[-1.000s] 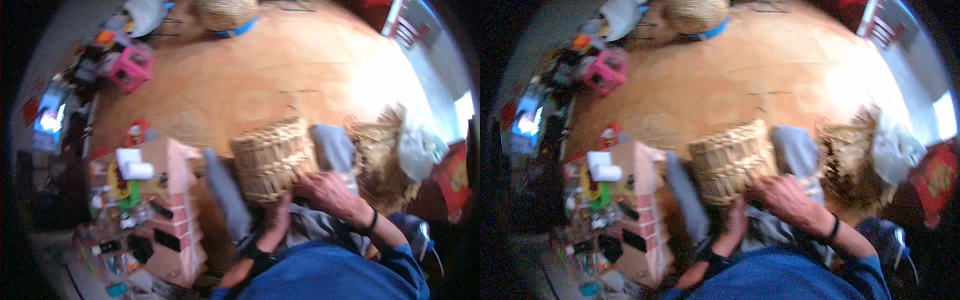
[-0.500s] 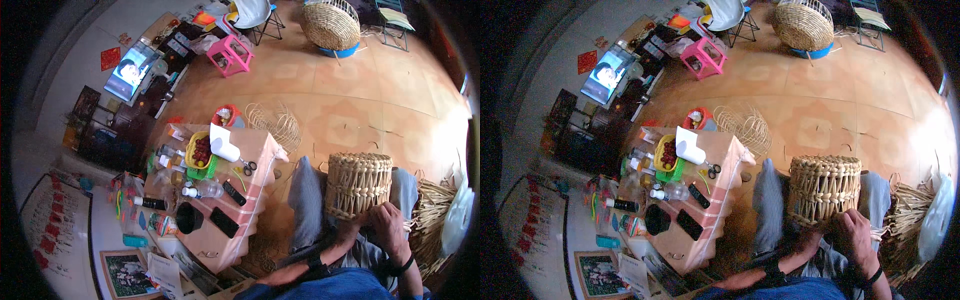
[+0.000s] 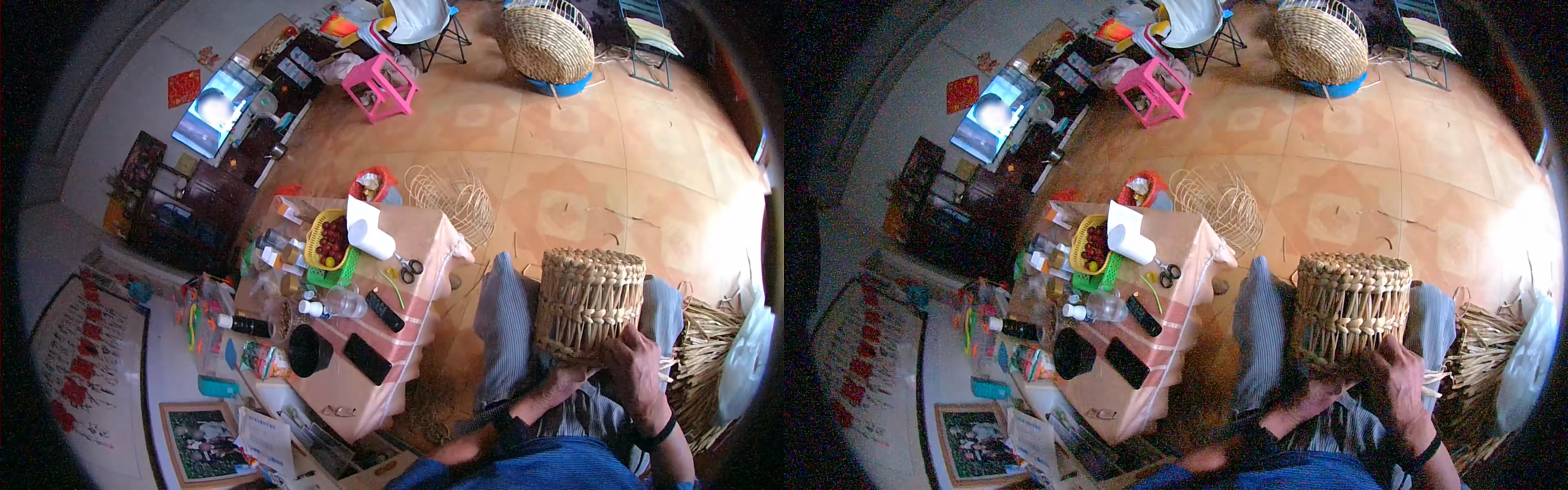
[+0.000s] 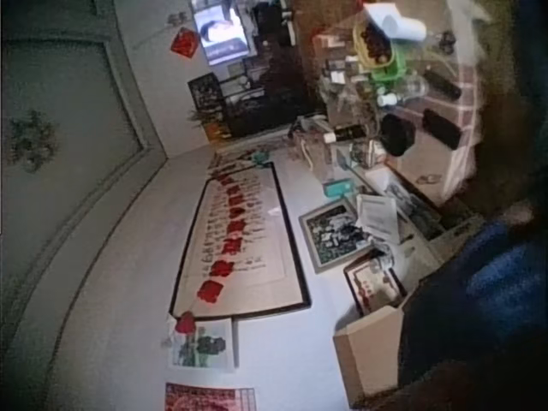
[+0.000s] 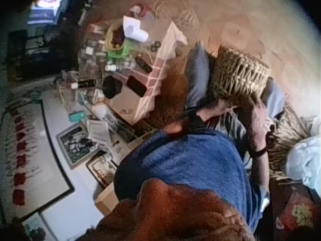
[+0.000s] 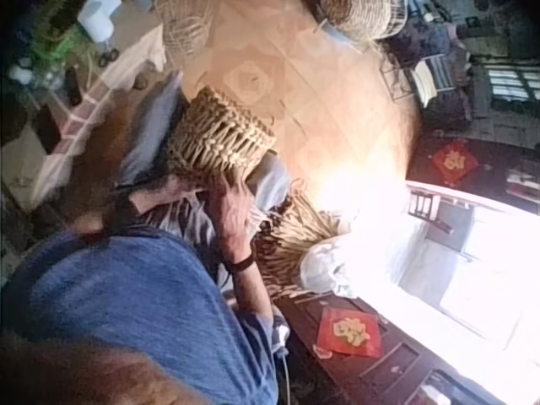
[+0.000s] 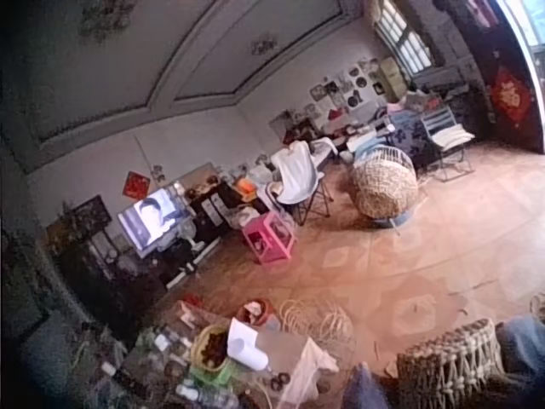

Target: Weaving a small basket using straw or wicker materials.

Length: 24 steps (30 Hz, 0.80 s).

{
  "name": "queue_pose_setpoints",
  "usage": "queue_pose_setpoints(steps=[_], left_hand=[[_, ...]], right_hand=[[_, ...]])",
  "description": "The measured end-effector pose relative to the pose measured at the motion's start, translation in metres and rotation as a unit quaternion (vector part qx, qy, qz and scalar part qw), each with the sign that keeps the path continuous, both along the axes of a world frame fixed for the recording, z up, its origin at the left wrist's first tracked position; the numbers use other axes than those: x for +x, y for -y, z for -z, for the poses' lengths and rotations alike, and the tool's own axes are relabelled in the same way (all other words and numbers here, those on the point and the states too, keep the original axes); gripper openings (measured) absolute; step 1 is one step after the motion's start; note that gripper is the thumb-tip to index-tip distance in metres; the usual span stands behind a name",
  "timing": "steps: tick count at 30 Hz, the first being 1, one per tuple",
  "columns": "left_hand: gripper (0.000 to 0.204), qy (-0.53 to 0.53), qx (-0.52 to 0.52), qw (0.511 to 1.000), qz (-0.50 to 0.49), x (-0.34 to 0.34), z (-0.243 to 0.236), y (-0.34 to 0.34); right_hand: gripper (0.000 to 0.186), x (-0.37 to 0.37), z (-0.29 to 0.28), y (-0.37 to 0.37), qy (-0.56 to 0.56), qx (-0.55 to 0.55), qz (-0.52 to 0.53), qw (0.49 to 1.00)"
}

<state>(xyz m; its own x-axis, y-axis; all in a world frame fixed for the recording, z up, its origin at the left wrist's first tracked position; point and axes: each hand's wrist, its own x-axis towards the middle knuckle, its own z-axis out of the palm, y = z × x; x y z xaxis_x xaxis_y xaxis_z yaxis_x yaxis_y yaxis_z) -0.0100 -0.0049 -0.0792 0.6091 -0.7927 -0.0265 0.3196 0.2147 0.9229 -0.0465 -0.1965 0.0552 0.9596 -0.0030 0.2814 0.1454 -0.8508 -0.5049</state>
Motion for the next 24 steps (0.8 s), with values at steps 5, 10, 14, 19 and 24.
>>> queue_pose_setpoints(steps=[5, 10, 14, 19, 24], left_hand=[[0.053, 0.183, 0.194, 0.963, 0.043, 0.014, -0.033, 0.004], [0.053, 0.173, 0.161, 0.967, 0.099, 0.021, -0.028, 0.01], [0.052, 0.107, 0.116, 0.983, 0.095, 0.021, -0.025, 0.018], [0.04, -0.235, -0.144, 0.957, 0.085, 0.01, 0.013, 0.019], [0.036, -0.019, 0.036, 0.994, 0.104, 0.018, 0.004, 0.016]], right_hand=[[0.02, -0.009, 0.0, 0.003, -0.079, 0.089, -0.002, 0.993], [0.023, -0.003, -0.036, -0.001, -0.082, -0.048, -0.073, 0.993], [0.02, -0.009, -0.042, 0.001, -0.108, -0.046, -0.007, 0.993], [0.015, -0.007, -0.031, 0.002, -0.137, -0.014, 0.016, 0.99], [0.018, -0.003, -0.021, 0.003, -0.154, 0.001, 0.007, 0.988]])
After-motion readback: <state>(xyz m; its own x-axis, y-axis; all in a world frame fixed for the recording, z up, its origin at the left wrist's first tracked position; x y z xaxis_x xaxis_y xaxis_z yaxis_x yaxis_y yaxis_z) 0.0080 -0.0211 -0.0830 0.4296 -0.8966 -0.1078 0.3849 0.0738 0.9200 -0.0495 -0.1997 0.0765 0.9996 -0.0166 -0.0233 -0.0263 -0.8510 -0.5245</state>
